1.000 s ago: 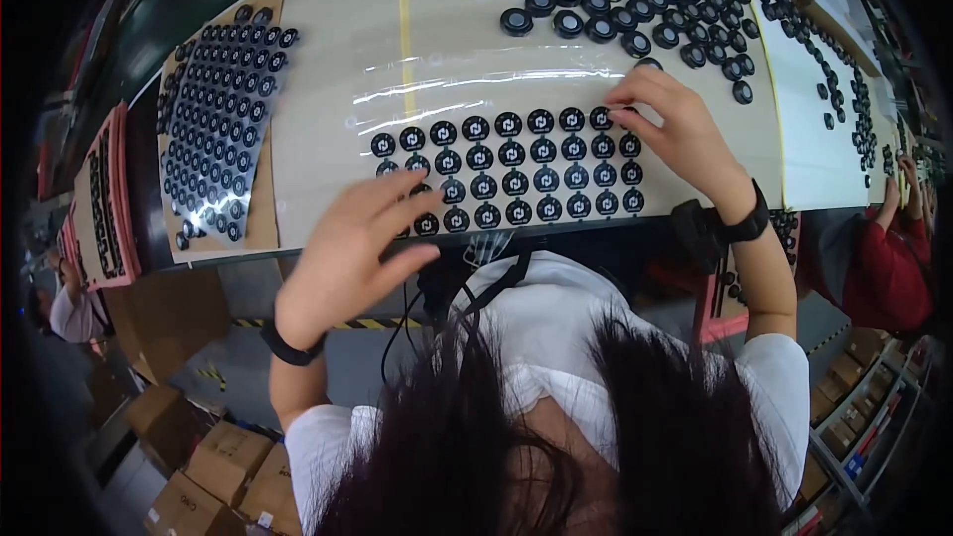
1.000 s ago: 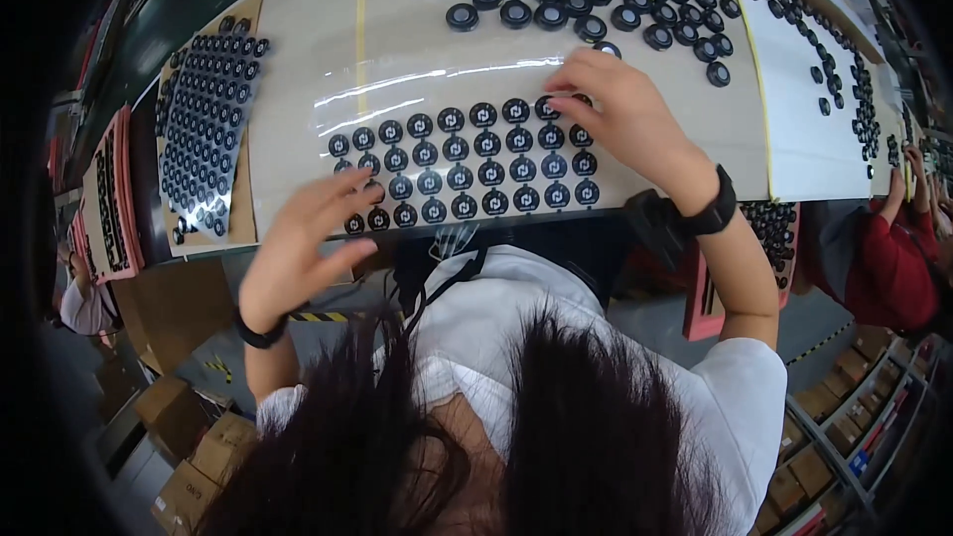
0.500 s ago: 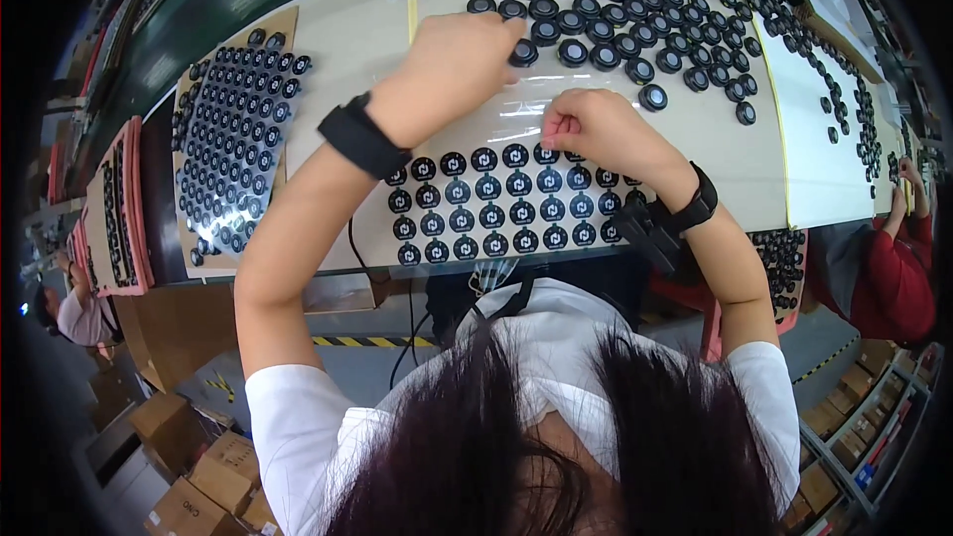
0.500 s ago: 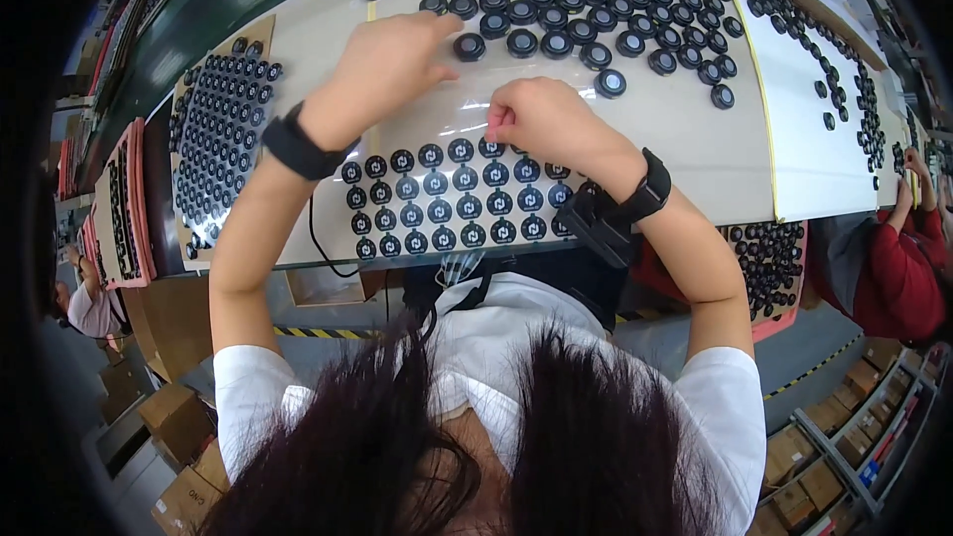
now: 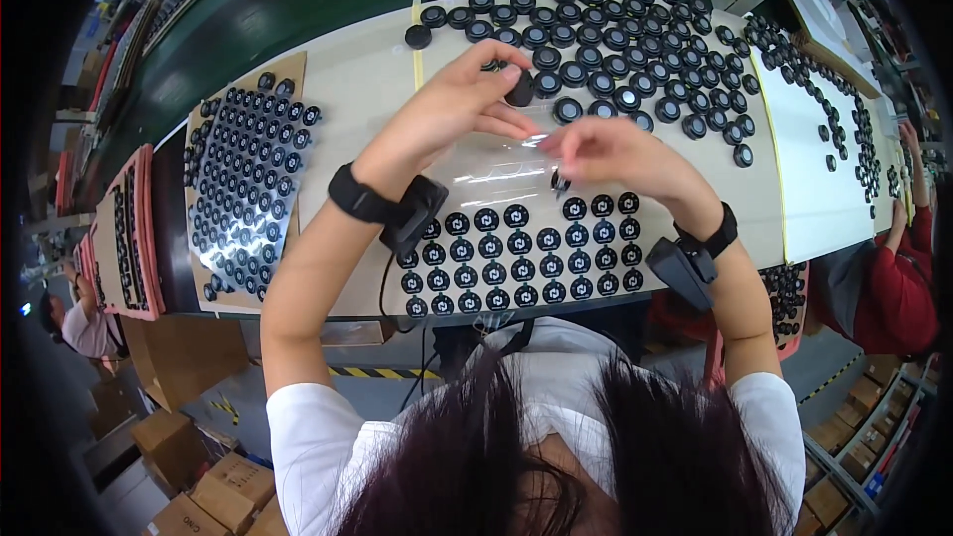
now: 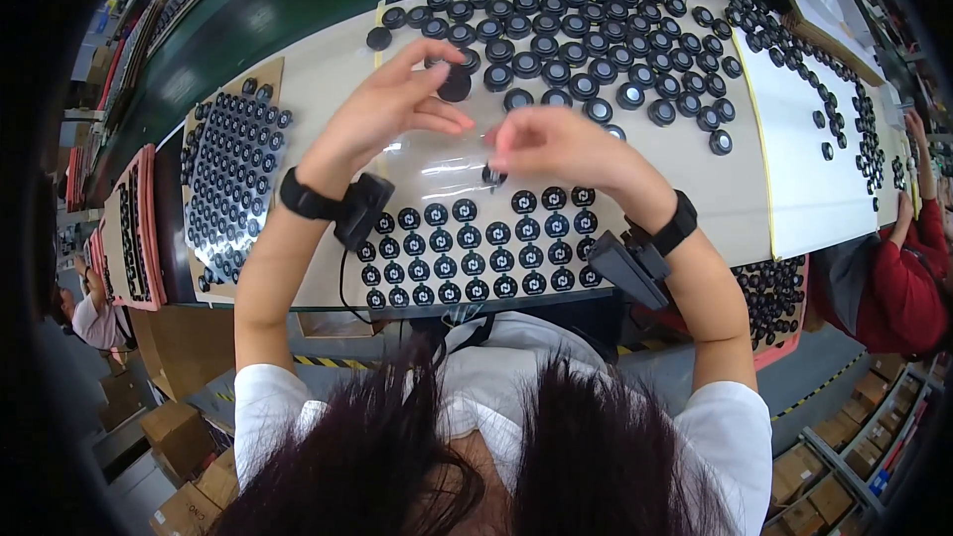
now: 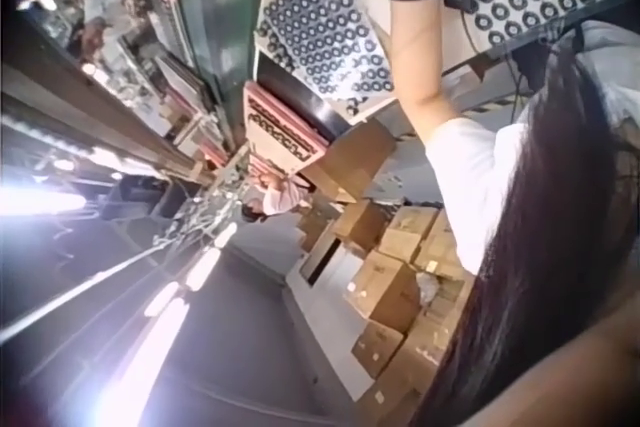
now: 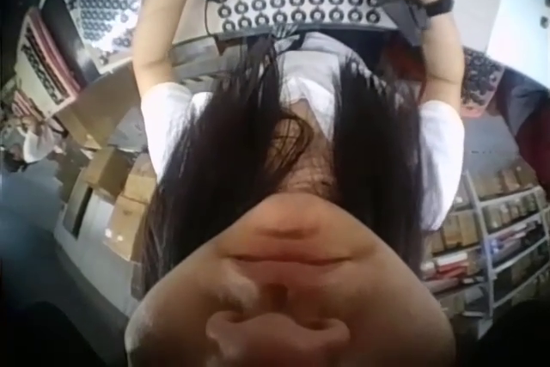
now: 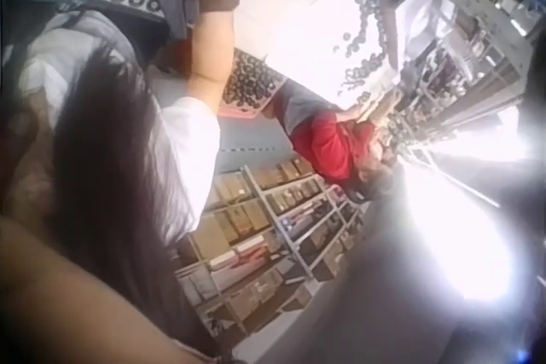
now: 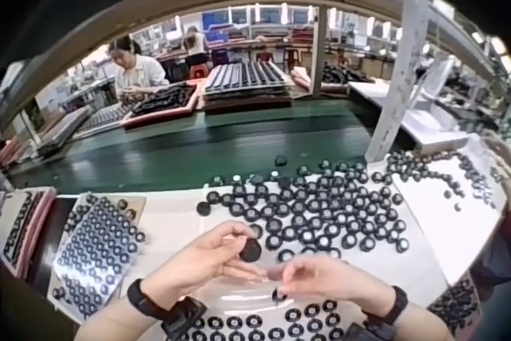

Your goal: Assembling small circular electronic components into a grid-based tray on a manual production line.

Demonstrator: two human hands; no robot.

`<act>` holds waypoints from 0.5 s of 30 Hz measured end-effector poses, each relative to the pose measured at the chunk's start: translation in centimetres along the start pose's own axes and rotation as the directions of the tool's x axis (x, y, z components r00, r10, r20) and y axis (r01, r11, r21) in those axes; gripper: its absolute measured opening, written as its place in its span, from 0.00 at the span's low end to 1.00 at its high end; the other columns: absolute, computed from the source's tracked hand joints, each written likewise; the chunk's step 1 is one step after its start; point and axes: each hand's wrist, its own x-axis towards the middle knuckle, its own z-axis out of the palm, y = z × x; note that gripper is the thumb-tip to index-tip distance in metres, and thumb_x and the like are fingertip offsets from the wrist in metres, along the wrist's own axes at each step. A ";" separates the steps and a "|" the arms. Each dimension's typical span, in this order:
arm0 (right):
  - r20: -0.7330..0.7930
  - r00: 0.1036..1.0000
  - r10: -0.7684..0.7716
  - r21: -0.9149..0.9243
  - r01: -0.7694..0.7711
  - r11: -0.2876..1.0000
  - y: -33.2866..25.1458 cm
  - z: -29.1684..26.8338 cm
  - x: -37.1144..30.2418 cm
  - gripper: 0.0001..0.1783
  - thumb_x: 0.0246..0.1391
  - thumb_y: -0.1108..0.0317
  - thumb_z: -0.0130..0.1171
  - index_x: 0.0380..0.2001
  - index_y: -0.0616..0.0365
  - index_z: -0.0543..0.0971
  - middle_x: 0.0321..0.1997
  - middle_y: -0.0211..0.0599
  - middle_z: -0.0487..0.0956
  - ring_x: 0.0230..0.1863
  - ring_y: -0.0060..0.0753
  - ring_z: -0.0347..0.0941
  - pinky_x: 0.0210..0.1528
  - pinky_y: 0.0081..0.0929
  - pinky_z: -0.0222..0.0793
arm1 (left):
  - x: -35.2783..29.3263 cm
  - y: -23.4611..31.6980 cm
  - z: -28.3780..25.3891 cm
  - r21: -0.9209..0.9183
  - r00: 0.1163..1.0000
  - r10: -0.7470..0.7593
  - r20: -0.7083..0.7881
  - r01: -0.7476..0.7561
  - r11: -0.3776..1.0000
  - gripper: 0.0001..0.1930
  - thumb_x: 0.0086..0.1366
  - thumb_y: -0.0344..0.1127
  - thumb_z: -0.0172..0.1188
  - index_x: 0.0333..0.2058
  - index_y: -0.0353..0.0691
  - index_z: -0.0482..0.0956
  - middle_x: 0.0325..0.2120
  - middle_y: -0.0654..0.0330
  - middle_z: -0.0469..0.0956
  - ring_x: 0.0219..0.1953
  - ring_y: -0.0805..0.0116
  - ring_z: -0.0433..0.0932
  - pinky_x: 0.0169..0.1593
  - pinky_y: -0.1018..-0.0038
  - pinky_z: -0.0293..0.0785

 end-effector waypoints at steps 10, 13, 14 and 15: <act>-0.195 0.931 -0.310 0.126 0.337 0.933 -7.8 1.8 0.7 0.06 0.48 0.73 0.53 0.20 0.56 0.69 0.43 0.45 0.72 0.42 0.27 0.70 0.48 0.24 0.62 | -5.8 1.8 2.2 0.290 0.911 0.411 0.016 -0.398 0.870 0.20 0.48 0.17 0.56 0.42 0.31 0.67 0.33 0.53 0.75 0.35 0.69 0.77 0.38 0.81 0.74; -0.142 0.948 -0.285 0.162 0.306 0.938 -8.7 2.5 0.9 0.07 0.48 0.72 0.53 0.19 0.55 0.69 0.42 0.45 0.72 0.40 0.24 0.69 0.47 0.22 0.62 | -6.4 2.1 2.5 0.304 0.896 0.443 -0.035 -0.413 0.859 0.20 0.46 0.15 0.57 0.41 0.30 0.69 0.33 0.53 0.75 0.34 0.70 0.77 0.37 0.82 0.74; -0.117 0.954 -0.275 0.175 0.292 0.940 -8.8 2.7 1.0 0.08 0.47 0.72 0.54 0.18 0.55 0.69 0.42 0.45 0.72 0.40 0.23 0.69 0.46 0.21 0.62 | -6.5 2.2 2.6 0.324 0.900 0.434 -0.038 -0.399 0.858 0.20 0.46 0.14 0.56 0.41 0.28 0.69 0.32 0.52 0.75 0.34 0.67 0.77 0.37 0.80 0.74; -0.118 0.955 -0.272 0.181 0.290 0.940 -8.8 2.8 1.1 0.08 0.47 0.72 0.54 0.18 0.55 0.69 0.42 0.45 0.72 0.40 0.23 0.69 0.46 0.21 0.62 | -6.6 2.4 2.6 0.344 0.905 0.424 -0.039 -0.387 0.856 0.20 0.46 0.14 0.56 0.42 0.26 0.68 0.32 0.50 0.75 0.33 0.65 0.77 0.38 0.77 0.75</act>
